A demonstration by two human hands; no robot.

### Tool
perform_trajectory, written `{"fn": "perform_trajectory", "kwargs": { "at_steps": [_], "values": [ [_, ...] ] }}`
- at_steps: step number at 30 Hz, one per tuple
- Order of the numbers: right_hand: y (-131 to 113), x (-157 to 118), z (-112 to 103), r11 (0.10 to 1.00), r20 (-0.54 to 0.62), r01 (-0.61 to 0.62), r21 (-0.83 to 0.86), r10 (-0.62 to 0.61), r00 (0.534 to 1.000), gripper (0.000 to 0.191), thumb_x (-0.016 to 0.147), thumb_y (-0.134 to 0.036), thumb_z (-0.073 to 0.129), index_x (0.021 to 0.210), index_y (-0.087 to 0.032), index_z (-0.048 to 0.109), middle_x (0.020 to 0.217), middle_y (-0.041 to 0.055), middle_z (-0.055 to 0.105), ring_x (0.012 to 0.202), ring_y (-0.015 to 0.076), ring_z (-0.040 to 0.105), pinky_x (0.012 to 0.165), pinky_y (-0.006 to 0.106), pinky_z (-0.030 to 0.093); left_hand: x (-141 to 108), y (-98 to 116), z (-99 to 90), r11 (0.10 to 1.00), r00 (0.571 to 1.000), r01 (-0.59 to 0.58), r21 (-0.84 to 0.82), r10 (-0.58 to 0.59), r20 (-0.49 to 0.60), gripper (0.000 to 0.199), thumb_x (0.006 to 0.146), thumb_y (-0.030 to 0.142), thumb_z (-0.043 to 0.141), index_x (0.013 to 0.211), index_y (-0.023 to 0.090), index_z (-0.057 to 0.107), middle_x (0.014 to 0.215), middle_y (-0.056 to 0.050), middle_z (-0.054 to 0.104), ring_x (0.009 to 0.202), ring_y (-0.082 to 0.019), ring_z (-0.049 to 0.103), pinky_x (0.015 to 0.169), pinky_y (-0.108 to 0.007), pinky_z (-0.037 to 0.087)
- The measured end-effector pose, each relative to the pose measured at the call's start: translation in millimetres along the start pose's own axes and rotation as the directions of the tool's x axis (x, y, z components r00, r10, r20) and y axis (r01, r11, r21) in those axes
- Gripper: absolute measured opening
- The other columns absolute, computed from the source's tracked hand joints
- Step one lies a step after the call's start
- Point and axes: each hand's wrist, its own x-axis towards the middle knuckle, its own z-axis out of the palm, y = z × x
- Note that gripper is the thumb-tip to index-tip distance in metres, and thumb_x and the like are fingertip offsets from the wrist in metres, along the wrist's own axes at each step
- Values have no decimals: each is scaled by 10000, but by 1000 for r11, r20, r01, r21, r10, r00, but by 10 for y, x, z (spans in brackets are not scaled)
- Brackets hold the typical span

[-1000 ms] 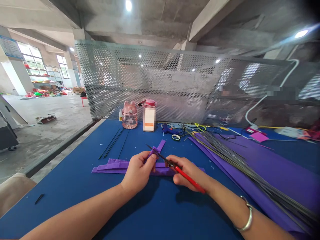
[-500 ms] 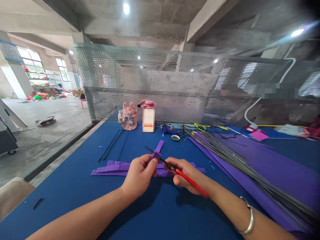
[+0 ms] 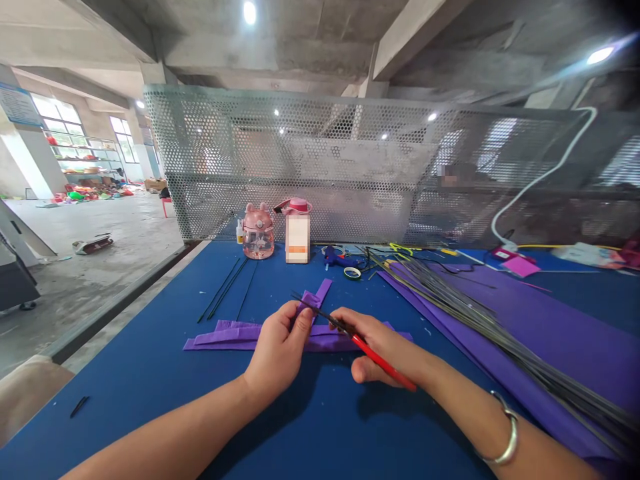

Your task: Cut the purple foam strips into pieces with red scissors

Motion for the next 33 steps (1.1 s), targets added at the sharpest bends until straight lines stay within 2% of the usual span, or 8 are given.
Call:
{"fn": "perform_trajectory", "kwargs": {
  "at_steps": [6,12,15,18,22,27,33],
  "values": [
    [-26,-6,-26,1000,-5,-12,-15,12,1000,746,618,-809,478,1015,-178,505,833,5,454,687,142,365,613,243,359,-21,73,-19,996,999,-33,85,32,11,286,863,409,477,779,159,590,637,42,444,560,-76,302,507,-190,273],
    [-2,-19,-50,988,80,-7,154,-5,997,775,621,-830,437,1014,-164,495,867,21,466,720,148,383,645,251,378,-18,90,-17,999,999,-2,34,1,46,291,858,405,481,808,147,606,614,36,450,524,-69,285,473,-191,251],
    [23,-19,-37,977,82,2,214,-20,996,771,632,-819,443,1028,-159,499,891,29,462,745,152,395,679,260,390,-20,87,-20,999,999,-2,32,0,52,295,857,403,483,803,143,610,591,45,414,517,-65,266,470,-189,245],
    [32,-16,-11,978,64,-1,208,-12,998,725,660,-801,439,996,-161,505,840,14,439,693,133,354,616,238,360,-22,77,-25,999,999,1,33,-3,54,298,856,406,484,795,141,607,578,51,386,513,-63,255,469,-189,242],
    [34,-16,26,976,48,-47,215,38,998,672,680,-789,435,914,-163,502,721,-22,370,595,104,260,494,213,253,-12,58,-29,999,998,4,45,-7,59,301,858,409,482,811,142,612,572,54,372,507,-62,251,469,-191,240],
    [67,-15,52,977,26,-46,208,42,999,651,697,-779,435,881,-158,509,658,-42,329,560,93,230,472,214,209,-4,47,-37,999,999,-4,49,1,52,306,855,412,483,759,144,594,553,58,360,495,-61,257,469,-193,242],
    [85,4,45,991,-9,2,134,-1,1000,535,777,-681,477,846,-151,510,647,-44,320,565,95,236,491,221,218,16,32,-38,1000,999,4,23,-5,47,301,848,420,490,805,145,606,538,62,367,477,-58,260,459,-193,244]
  ]
}}
